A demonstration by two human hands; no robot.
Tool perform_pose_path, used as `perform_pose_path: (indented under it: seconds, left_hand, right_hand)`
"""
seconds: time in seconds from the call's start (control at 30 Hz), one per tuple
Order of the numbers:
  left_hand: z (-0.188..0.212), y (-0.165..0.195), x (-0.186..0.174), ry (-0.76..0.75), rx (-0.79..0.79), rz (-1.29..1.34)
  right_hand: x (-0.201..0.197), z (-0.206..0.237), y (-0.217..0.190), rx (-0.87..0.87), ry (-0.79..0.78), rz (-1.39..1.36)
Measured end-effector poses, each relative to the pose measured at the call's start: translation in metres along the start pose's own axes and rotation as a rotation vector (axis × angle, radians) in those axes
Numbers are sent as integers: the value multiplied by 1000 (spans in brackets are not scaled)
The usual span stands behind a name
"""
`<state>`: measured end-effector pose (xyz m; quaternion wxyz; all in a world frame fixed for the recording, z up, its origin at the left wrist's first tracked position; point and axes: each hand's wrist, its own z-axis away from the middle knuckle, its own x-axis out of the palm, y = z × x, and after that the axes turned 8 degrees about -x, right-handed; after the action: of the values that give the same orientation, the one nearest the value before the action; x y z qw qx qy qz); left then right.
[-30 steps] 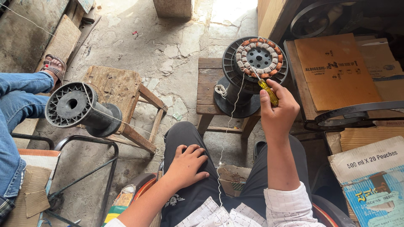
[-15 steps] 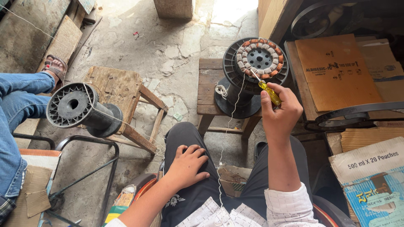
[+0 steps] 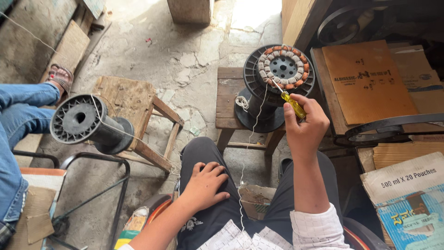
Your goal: The person winds white insulated wire around the slots of a motor stator using a yellow-handled screwdriver to guide and pack the wire. The person repeatedly pulls wire from a spool, threads it into the stator slots, and uses the screwdriver to push the wire down into place.
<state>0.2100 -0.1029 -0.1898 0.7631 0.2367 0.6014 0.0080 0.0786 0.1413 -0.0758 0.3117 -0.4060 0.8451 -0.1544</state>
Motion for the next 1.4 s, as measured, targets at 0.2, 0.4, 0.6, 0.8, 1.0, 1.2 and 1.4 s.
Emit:
perform_pose_path:
  seconds: [0.2, 0.4, 0.6, 0.8, 1.0, 1.2, 1.4]
  left_hand:
    - [2, 2, 0, -7, -6, 0]
    - [1, 1, 4, 5, 3, -2]
    - [1, 1, 4, -3, -4, -9]
    - [1, 2, 1, -5, 0, -2]
    - [0, 3, 0, -16, -4, 4]
    - [1, 4, 0, -19, -12, 5]
    - [1, 5, -2, -20, -3, 0]
  right_hand:
    - [-1, -1, -1, 19, -5, -5]
    - [-2, 1, 2, 9, -2, -16]
    - [-1, 1, 1, 19, -12, -19]
    - [-1, -1, 0, 3, -15, -9]
    - [0, -1, 1, 5, -12, -17]
    - [-1, -1, 0, 45, -21, -26]
    - [-4, -3, -1, 7, -4, -19]
